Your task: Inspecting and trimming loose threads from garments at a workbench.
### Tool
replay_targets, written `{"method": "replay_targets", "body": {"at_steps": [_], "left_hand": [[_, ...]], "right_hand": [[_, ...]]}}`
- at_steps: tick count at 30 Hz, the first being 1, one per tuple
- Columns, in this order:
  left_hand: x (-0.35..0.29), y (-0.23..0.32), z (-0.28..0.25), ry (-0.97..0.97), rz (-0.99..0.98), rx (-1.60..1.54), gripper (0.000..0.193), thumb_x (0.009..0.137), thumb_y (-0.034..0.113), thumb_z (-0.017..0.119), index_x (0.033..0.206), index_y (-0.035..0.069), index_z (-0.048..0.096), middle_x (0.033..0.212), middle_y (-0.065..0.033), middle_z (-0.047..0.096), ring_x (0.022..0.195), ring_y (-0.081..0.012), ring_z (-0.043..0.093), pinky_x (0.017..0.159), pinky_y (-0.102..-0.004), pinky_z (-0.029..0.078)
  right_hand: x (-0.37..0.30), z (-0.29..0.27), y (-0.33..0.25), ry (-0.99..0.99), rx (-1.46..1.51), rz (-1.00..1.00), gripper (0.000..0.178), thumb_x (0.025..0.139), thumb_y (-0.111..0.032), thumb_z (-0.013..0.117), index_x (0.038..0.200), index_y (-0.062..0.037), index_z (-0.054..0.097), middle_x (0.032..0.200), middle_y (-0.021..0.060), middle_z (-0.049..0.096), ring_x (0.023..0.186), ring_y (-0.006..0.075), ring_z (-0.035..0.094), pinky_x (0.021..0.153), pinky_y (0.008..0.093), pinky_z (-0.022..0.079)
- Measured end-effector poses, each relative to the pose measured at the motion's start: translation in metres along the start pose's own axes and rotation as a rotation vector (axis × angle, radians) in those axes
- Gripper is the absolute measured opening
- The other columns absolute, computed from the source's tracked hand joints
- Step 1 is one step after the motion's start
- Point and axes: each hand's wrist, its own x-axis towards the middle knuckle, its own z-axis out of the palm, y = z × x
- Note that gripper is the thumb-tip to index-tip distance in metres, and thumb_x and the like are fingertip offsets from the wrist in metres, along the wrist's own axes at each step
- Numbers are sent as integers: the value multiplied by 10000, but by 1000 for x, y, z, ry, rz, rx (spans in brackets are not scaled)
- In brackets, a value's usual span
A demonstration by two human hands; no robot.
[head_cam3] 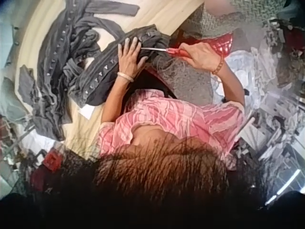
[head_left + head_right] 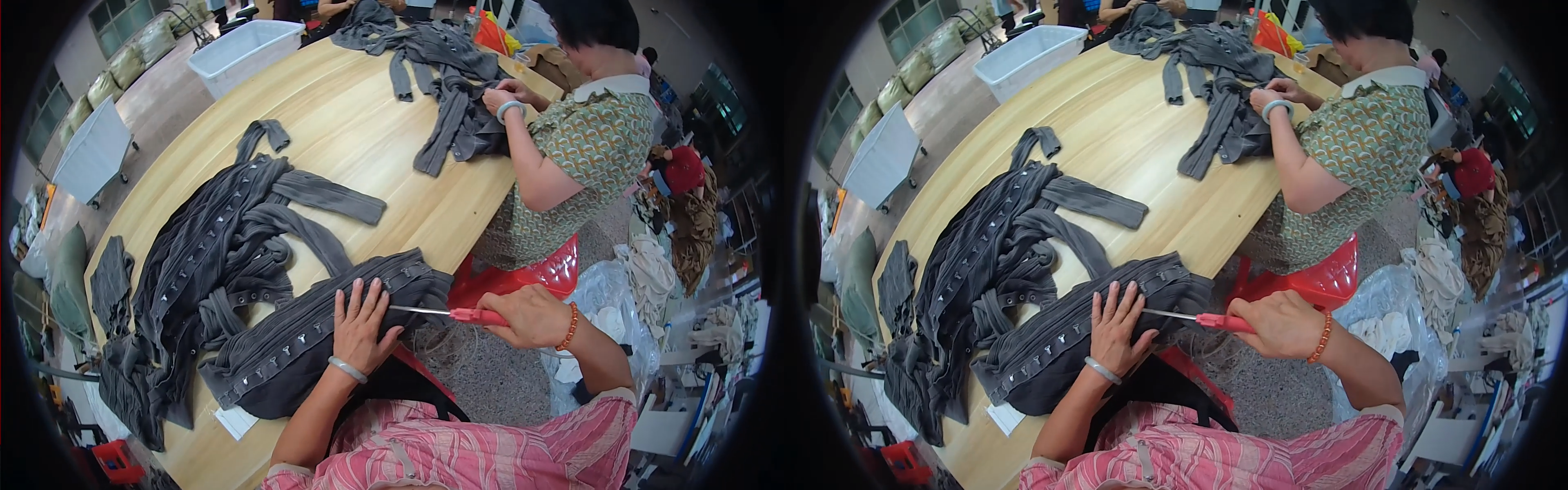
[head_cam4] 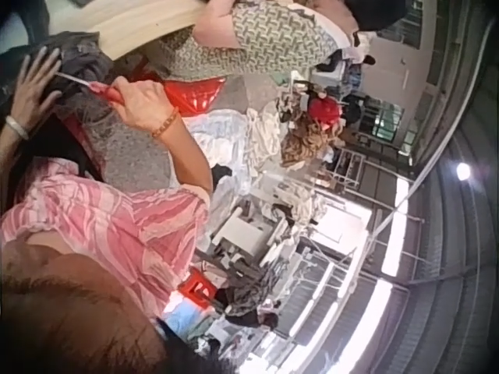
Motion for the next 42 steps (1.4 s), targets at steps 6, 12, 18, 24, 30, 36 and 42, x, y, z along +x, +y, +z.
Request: {"method": "replay_targets", "body": {"at_steps": [6, 12, 18, 24, 30, 36, 42], "left_hand": [[1, -2, -4, 59, -58, -249, 333, 860, 225, 675, 1170, 103, 688, 1434, -101, 518, 1438, -352, 307, 1181, -538, 109], [52, 19, -15, 197, -47, -201, 378, 803, 104, 698, 1176, 72, 640, 1137, -113, 650, 1039, -326, 591, 896, -434, 437], [103, 15, 31, -64, 88, -71, 270, 787, 195, 716, 1045, 126, 681, 927, -119, 604, 874, -320, 625, 737, -424, 506], [105, 16, 42, -45, 95, -211, 146, 796, 140, 684, 940, 123, 699, 866, -109, 603, 813, -321, 629, 702, -430, 512], [101, 15, 38, 48, 134, -248, 131, 776, 84, 685, 901, 122, 695, 836, -91, 599, 801, -297, 626, 695, -410, 499], [97, 9, 43, 97, 97, -288, 96, 772, 68, 689, 862, 98, 695, 858, -99, 623, 818, -311, 630, 710, -412, 500], [98, 7, 45, 39, 52, -379, 130, 792, 72, 691, 920, 88, 698, 912, -119, 643, 884, -342, 621, 781, -428, 489]], "right_hand": [[1, 15, 25, 42, 191, -71, 262, 878, -273, 640, 1087, -128, 578, 798, 144, 670, 769, 366, 668, 676, 481, 499], [-9, 25, 42, 182, 232, -24, 280, 872, -220, 634, 1127, -121, 571, 917, 141, 678, 841, 348, 668, 696, 467, 506], [-19, 30, 56, 176, 166, 92, 308, 882, -234, 632, 1168, -137, 573, 945, 145, 685, 876, 364, 666, 740, 486, 501], [-29, 39, 71, 31, 87, 209, 382, 883, -341, 632, 1224, -186, 553, 913, 162, 688, 844, 382, 669, 765, 501, 495], [-7, 36, 71, 93, 73, 124, 302, 901, -346, 606, 1136, -166, 548, 806, 149, 673, 761, 371, 668, 677, 498, 497], [-12, 47, 69, 74, 116, 145, 326, 912, -366, 602, 1138, -138, 548, 842, 169, 677, 825, 381, 670, 723, 511, 495], [-25, 75, 65, 107, 327, 106, 336, 917, -339, 598, 1203, -169, 555, 947, 157, 698, 865, 378, 675, 744, 518, 506]]}}
